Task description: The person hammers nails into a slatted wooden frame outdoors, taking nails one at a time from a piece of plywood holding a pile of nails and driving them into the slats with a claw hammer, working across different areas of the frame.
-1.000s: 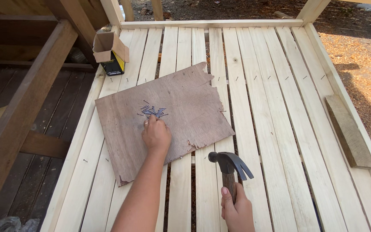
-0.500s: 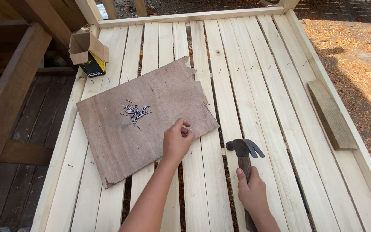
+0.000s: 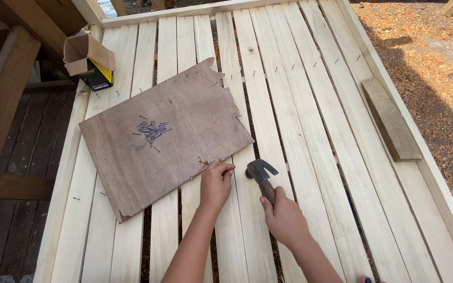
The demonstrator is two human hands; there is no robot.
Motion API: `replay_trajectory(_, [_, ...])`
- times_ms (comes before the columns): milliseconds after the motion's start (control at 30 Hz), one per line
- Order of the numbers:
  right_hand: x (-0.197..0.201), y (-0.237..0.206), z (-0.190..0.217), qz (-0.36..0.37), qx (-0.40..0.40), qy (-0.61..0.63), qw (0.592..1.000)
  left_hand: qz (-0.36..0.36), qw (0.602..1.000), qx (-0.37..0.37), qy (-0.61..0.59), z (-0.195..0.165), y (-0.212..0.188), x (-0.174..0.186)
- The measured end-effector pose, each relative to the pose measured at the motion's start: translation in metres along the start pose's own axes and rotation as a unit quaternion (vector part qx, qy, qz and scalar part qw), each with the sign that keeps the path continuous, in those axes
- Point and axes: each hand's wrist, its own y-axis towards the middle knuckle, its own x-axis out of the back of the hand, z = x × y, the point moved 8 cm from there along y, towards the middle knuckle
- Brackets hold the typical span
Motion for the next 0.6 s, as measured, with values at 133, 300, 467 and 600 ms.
replay_trajectory(133, [0.003, -0.001, -0.001, -0.037, 0.013, 0.043, 0.998, 0.019, 0.999, -0.01, 0.036, -0.014, -0.009, -0.016])
replay_trajectory(300, [0.0, -0.003, -0.016, -0.039, -0.015, 0.157, 0.987, 0.061, 0.992, 0.062, 0.093, -0.008, -0.006, -0.029])
replay_trajectory(467, [0.005, -0.009, -0.04, -0.04, -0.072, 0.284, 0.955, 0.087, 0.986, 0.035, 0.139, -0.013, 0.0, -0.034])
replay_trajectory(600, [0.008, -0.006, -0.048, -0.048, -0.057, 0.348, 0.935, 0.103, 0.983, 0.007, 0.152, -0.019, 0.0, -0.035])
